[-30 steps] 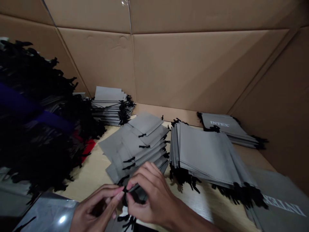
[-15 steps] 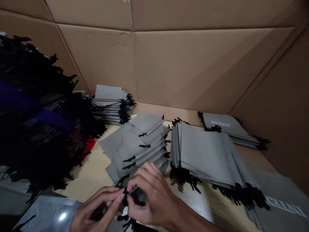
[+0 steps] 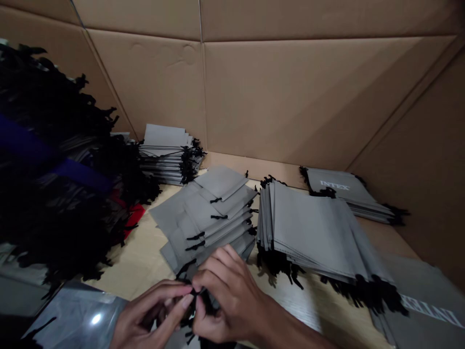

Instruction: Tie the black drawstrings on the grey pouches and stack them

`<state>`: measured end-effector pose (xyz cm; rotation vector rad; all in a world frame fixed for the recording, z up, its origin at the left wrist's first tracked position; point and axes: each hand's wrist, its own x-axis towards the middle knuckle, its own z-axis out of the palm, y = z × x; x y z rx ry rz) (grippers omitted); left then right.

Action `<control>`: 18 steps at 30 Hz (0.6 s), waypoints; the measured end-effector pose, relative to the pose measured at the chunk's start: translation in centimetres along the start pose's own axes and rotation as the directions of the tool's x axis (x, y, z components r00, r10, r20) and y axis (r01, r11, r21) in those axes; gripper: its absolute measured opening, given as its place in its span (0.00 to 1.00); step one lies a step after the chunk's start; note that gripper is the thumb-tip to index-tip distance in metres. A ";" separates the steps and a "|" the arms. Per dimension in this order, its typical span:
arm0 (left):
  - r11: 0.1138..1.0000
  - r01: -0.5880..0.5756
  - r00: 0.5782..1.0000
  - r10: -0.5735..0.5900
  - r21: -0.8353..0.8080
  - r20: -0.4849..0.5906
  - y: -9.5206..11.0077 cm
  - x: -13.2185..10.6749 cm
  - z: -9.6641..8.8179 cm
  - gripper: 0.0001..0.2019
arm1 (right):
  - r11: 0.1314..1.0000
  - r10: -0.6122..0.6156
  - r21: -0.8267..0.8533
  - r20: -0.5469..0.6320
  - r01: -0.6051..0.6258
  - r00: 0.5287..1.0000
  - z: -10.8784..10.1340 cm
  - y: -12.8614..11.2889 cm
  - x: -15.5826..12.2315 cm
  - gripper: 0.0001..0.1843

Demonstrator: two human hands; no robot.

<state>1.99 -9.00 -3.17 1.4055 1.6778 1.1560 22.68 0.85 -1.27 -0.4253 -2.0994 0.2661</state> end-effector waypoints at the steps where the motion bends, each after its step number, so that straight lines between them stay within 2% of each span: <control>1: 0.999 0.032 0.999 -0.032 0.038 -0.005 0.7 0.3 0.0 0.07 | 1.000 -0.004 0.003 0.008 0.004 1.000 -0.1 0.0 0.1 0.17; 5: 0.992 -0.076 0.997 0.074 0.102 0.030 3.1 1.5 -0.4 0.07 | 1.000 -0.017 0.014 0.042 0.016 0.999 -0.3 0.0 0.2 0.17; 8: 0.970 -0.155 0.983 0.133 0.188 0.126 3.5 2.1 -1.1 0.05 | 1.000 -0.028 0.008 0.069 0.028 0.997 -0.4 0.0 0.3 0.17; 12: 0.953 -0.175 0.954 0.103 0.245 0.283 3.9 2.5 -2.0 0.06 | 0.998 -0.057 -0.022 0.117 0.060 0.991 -0.4 0.2 0.1 0.16; 18: 0.917 -0.237 0.880 0.063 0.320 0.471 5.0 3.4 -2.5 0.05 | 0.989 -0.078 -0.094 0.303 0.111 0.950 -0.6 0.1 -0.1 0.11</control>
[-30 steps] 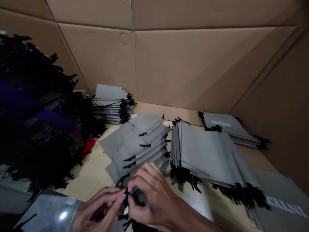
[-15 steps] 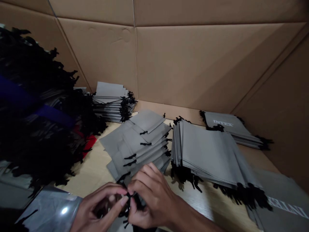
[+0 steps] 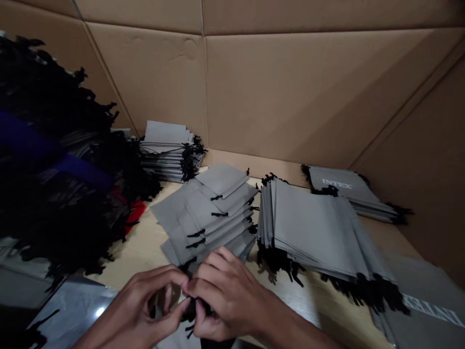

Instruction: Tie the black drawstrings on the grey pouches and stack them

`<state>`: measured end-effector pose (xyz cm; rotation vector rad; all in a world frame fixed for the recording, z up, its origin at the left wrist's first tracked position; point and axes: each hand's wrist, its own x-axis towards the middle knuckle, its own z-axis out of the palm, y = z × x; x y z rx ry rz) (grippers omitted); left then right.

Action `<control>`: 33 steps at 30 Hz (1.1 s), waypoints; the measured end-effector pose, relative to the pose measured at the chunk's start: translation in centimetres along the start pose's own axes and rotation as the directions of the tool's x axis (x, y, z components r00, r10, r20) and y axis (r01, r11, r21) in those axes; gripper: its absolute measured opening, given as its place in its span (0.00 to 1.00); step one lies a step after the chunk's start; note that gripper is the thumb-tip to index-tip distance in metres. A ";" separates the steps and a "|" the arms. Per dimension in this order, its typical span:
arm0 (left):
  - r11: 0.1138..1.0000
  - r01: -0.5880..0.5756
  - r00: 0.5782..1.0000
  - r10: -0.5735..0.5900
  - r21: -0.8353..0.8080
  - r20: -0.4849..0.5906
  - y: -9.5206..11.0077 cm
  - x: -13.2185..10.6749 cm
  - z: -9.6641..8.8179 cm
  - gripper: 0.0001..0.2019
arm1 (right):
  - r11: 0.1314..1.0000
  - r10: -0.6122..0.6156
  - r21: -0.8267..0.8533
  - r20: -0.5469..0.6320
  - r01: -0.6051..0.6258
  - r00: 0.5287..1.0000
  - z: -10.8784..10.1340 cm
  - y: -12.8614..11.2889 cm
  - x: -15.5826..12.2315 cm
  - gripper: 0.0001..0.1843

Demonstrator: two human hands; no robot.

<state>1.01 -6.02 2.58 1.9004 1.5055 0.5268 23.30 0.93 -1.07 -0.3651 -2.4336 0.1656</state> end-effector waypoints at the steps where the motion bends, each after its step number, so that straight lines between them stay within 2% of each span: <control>1: 1.000 -0.017 1.000 0.017 0.022 0.021 0.0 0.0 -0.1 0.06 | 1.000 -0.010 -0.015 0.010 0.010 1.000 -0.1 0.0 0.0 0.10; 5: 0.995 -0.051 0.997 0.046 0.086 0.062 -0.4 0.0 0.1 0.08 | 0.999 -0.042 -0.017 -0.030 0.041 0.999 -0.2 0.0 0.3 0.06; 10: 0.994 -0.019 0.998 0.013 0.104 0.055 -0.5 0.1 0.6 0.09 | 0.999 -0.034 -0.011 -0.053 0.034 0.998 0.0 -0.2 0.4 0.05; 13: 0.999 0.008 0.998 -0.011 0.042 0.068 -0.2 0.4 0.8 0.09 | 0.999 -0.034 0.016 -0.061 0.035 0.998 0.2 -0.2 0.3 0.05; 16: 0.996 0.083 0.994 -0.081 -0.031 0.067 0.3 0.9 1.1 0.07 | 0.998 -0.026 0.056 -0.092 0.031 0.995 0.5 -0.1 0.2 0.08; 20: 0.972 0.163 0.986 -0.155 -0.171 0.062 0.6 1.5 1.5 0.05 | 0.996 -0.002 0.092 -0.169 0.018 0.986 1.1 -0.1 0.2 0.14; 24: 0.936 0.199 0.979 -0.175 -0.290 0.105 0.2 1.3 1.3 0.03 | 0.989 0.049 0.148 -0.241 -0.013 0.969 1.3 0.2 0.1 0.15; 28: 0.939 0.172 0.983 -0.147 -0.296 0.105 -0.2 0.9 0.5 0.06 | 0.978 0.095 0.203 -0.261 -0.042 0.961 0.9 0.5 0.0 0.17; 33: 0.960 0.052 0.999 -0.047 -0.276 0.025 -0.8 0.9 0.7 0.02 | 0.969 0.088 0.245 -0.230 -0.030 0.969 0.5 0.6 -0.1 0.19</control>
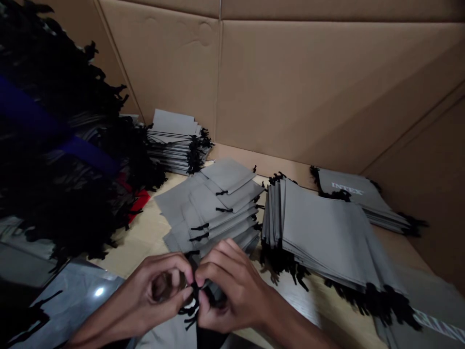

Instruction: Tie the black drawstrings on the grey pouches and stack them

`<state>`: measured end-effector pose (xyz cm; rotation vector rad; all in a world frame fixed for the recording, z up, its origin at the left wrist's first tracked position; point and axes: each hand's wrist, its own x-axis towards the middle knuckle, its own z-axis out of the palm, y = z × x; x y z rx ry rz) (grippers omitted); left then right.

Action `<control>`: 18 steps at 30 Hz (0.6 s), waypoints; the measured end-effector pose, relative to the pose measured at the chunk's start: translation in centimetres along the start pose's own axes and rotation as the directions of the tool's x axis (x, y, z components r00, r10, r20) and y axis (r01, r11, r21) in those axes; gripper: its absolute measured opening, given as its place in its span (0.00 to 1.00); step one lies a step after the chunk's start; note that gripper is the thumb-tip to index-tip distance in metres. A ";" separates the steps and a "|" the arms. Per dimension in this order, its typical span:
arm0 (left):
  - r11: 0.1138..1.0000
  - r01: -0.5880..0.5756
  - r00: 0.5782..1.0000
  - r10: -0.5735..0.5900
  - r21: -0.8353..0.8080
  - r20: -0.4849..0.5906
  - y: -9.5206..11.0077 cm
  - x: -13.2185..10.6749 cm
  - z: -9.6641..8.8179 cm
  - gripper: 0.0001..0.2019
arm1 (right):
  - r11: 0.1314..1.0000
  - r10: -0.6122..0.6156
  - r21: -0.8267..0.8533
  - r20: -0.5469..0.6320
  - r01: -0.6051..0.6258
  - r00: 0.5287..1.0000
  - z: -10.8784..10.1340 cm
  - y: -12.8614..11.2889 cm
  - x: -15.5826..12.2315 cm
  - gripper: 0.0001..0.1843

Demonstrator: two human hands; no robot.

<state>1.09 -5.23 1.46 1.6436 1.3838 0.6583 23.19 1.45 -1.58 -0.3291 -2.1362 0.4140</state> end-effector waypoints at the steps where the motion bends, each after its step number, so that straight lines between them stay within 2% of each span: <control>1: 1.000 -0.019 1.000 0.019 0.004 -0.013 -0.2 0.0 0.1 0.02 | 1.000 0.003 0.004 0.006 -0.003 1.000 0.0 0.0 0.0 0.19; 6: 0.996 -0.072 0.996 0.076 0.061 -0.053 -0.5 -0.1 0.2 0.05 | 1.000 0.005 0.018 0.043 -0.006 0.999 -0.3 -0.3 0.2 0.20; 11: 0.979 -0.132 0.990 0.140 0.156 -0.037 -0.7 -0.5 0.0 0.06 | 1.000 -0.005 0.017 0.074 0.003 0.997 -0.3 -0.3 0.1 0.20; 14: 0.981 -0.087 0.995 0.095 0.175 -0.034 -0.7 -0.6 0.1 0.05 | 1.000 -0.001 0.010 0.099 0.000 0.995 -0.2 -0.2 0.1 0.19; 18: 0.996 -0.016 0.999 0.019 0.085 -0.041 -0.1 -0.3 0.2 0.02 | 1.000 0.014 0.015 0.088 -0.015 0.996 -0.1 -0.4 0.1 0.18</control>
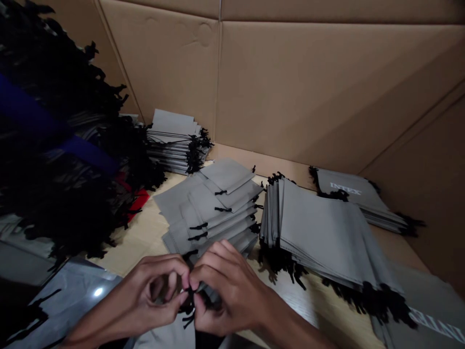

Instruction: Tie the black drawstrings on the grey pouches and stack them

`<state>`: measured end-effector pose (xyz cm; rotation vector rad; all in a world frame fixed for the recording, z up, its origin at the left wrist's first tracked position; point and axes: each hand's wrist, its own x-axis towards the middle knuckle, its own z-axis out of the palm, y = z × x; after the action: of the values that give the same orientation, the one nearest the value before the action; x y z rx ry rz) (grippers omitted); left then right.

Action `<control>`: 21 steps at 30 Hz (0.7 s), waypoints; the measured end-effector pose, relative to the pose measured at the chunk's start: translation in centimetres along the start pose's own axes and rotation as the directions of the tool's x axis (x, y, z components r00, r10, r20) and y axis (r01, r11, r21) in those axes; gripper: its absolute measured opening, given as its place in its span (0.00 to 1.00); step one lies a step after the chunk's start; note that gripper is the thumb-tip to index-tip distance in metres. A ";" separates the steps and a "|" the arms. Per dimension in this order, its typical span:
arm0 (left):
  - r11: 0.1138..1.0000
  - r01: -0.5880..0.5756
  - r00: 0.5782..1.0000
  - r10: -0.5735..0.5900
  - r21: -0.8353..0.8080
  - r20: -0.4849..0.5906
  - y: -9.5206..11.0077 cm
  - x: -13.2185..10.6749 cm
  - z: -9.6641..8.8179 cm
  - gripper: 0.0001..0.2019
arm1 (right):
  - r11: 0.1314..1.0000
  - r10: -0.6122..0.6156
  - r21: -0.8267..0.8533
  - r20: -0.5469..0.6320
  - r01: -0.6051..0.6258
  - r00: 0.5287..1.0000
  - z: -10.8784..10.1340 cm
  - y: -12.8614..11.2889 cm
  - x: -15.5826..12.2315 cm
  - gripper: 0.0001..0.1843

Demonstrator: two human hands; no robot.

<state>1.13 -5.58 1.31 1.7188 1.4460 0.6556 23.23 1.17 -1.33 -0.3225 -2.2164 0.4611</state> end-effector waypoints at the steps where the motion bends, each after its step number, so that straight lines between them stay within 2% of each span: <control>1: 0.999 0.015 1.000 -0.015 -0.031 0.002 0.3 0.1 0.0 0.01 | 1.000 -0.001 -0.005 -0.007 0.001 1.000 0.1 0.0 0.0 0.18; 6: 0.980 0.094 0.995 -0.089 -0.178 0.035 1.5 0.6 0.2 0.06 | 0.999 -0.016 -0.038 -0.060 0.014 0.998 0.5 -0.1 -0.2 0.17; 11: 0.927 0.152 0.988 -0.132 -0.342 0.080 0.7 0.4 0.6 0.15 | 0.994 -0.020 -0.112 -0.118 0.006 0.993 1.1 -0.4 -0.2 0.15; 14: 0.872 0.190 0.982 -0.161 -0.451 0.103 0.3 0.2 1.2 0.21 | 0.987 -0.042 -0.159 -0.165 0.016 0.985 1.5 -0.4 -0.2 0.16; 18: 0.737 0.342 0.936 -0.322 -0.583 0.142 0.7 0.2 2.0 0.23 | 0.973 -0.083 -0.229 -0.198 0.036 0.977 1.6 -0.1 -0.1 0.16; 21: 0.721 0.344 0.931 -0.346 -0.602 0.116 0.7 0.4 2.0 0.22 | 0.980 -0.056 -0.197 -0.173 0.021 0.983 0.8 0.1 0.4 0.13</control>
<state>3.23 -5.73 0.74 0.9045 1.3085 0.8082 22.36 1.19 -1.58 -0.4073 -2.0915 0.1857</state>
